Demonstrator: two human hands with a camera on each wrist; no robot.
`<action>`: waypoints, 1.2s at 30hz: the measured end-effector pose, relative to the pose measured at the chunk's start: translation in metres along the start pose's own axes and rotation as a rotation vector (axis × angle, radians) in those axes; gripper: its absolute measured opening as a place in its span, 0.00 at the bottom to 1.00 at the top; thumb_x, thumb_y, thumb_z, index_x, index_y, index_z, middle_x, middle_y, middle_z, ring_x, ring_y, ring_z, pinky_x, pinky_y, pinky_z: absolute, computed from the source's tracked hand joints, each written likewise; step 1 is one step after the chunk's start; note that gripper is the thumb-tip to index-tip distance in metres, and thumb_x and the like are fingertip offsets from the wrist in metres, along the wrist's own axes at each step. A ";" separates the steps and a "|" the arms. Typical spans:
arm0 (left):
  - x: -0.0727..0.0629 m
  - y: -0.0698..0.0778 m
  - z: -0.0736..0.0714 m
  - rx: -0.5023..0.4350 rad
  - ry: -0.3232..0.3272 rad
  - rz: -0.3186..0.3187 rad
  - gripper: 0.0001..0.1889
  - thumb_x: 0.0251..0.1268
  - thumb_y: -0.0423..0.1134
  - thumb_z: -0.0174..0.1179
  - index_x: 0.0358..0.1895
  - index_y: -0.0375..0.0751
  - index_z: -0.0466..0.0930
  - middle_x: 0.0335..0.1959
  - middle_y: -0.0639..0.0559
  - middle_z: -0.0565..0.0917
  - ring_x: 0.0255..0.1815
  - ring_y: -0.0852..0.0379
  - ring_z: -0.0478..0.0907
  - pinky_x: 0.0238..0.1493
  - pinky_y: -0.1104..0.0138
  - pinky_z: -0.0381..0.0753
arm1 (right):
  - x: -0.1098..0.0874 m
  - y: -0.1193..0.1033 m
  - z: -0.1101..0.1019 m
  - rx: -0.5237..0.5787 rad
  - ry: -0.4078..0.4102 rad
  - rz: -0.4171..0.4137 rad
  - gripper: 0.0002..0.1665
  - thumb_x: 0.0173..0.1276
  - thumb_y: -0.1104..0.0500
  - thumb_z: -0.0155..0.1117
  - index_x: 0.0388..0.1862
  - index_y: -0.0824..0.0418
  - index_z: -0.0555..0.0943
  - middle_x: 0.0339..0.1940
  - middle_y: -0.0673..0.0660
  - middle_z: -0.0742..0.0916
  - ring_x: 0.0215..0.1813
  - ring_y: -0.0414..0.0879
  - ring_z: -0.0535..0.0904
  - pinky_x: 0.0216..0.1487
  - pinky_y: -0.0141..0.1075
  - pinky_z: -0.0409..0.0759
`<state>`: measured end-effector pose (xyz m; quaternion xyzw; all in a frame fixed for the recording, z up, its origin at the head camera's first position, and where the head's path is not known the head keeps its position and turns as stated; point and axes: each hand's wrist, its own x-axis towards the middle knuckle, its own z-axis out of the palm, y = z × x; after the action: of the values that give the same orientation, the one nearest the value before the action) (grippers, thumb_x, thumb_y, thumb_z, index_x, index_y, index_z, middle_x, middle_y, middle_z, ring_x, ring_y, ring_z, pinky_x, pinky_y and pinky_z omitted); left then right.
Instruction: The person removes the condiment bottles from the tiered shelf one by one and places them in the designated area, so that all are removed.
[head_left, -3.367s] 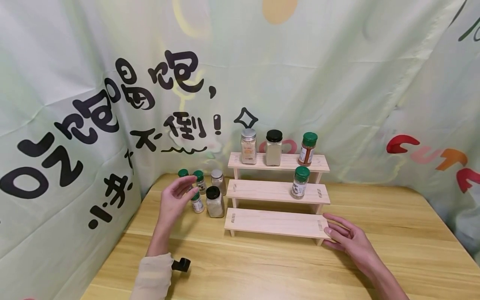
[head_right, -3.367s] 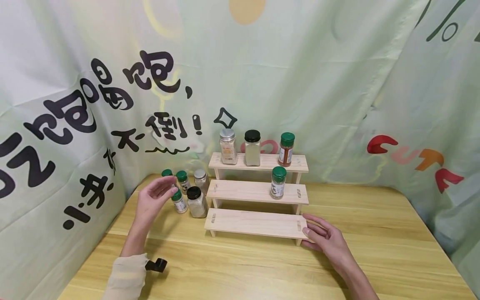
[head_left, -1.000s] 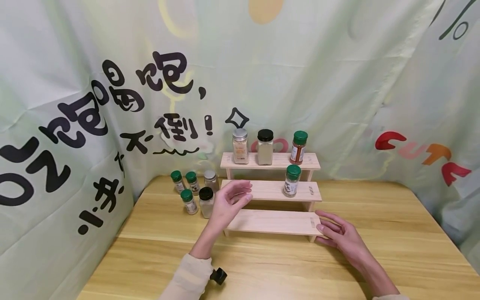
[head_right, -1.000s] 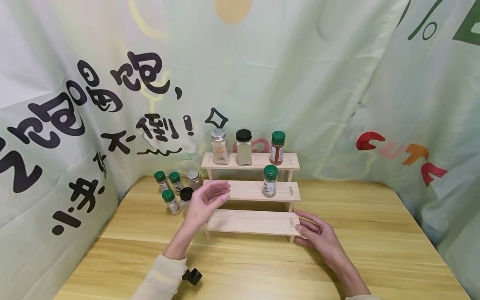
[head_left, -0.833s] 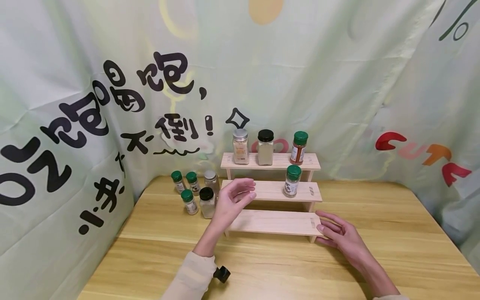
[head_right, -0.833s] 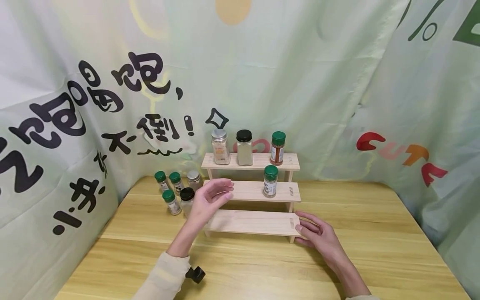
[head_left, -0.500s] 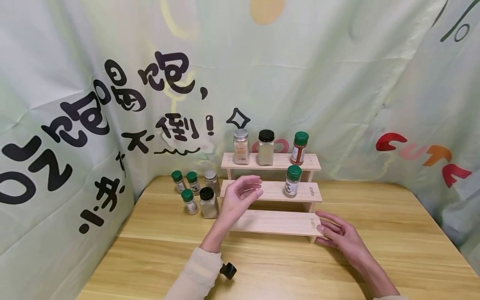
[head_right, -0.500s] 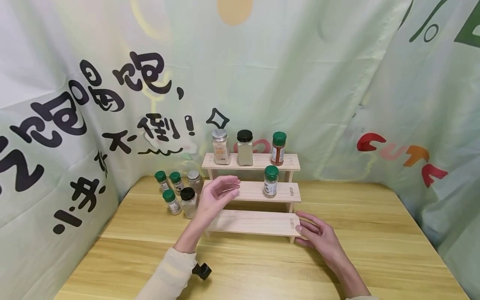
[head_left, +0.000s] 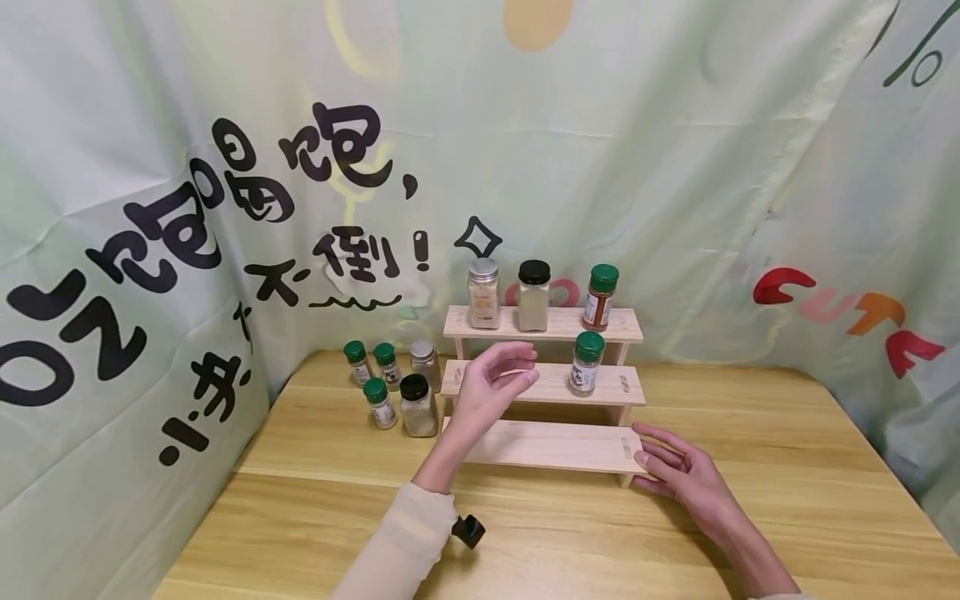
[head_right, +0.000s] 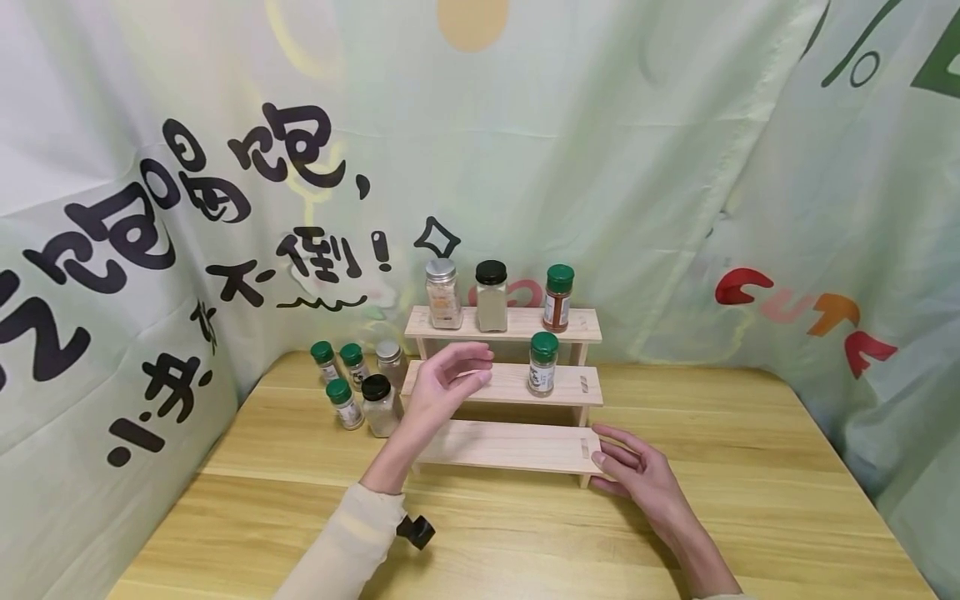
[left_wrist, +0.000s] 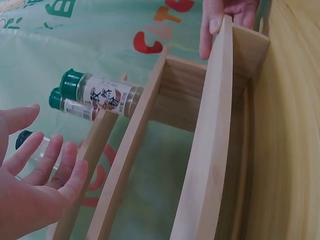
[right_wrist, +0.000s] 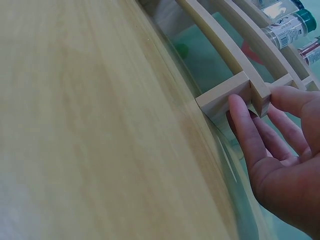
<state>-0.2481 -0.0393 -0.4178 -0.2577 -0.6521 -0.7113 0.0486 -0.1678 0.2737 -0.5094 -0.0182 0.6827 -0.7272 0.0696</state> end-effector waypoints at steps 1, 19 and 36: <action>0.001 0.000 0.001 -0.004 -0.006 0.000 0.19 0.67 0.28 0.67 0.59 0.29 0.79 0.56 0.31 0.82 0.56 0.37 0.81 0.61 0.55 0.83 | 0.000 0.000 0.000 0.000 0.002 0.002 0.33 0.77 0.62 0.63 0.76 0.69 0.66 0.62 0.56 0.82 0.57 0.40 0.83 0.54 0.47 0.86; 0.015 0.002 0.032 -0.021 -0.043 -0.029 0.22 0.67 0.29 0.68 0.63 0.35 0.78 0.59 0.41 0.83 0.62 0.43 0.79 0.68 0.51 0.77 | 0.000 0.001 0.001 0.007 0.013 0.025 0.35 0.76 0.62 0.64 0.77 0.70 0.65 0.59 0.51 0.83 0.57 0.41 0.84 0.55 0.48 0.86; 0.026 -0.005 0.058 0.027 0.000 -0.041 0.23 0.67 0.32 0.70 0.64 0.39 0.79 0.56 0.50 0.84 0.58 0.57 0.81 0.67 0.57 0.78 | 0.000 0.000 0.001 -0.001 0.016 0.035 0.35 0.76 0.61 0.64 0.77 0.69 0.65 0.60 0.53 0.83 0.56 0.42 0.84 0.55 0.47 0.86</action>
<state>-0.2552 0.0233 -0.4102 -0.2435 -0.6667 -0.7034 0.0374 -0.1673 0.2724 -0.5091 -0.0004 0.6837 -0.7257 0.0769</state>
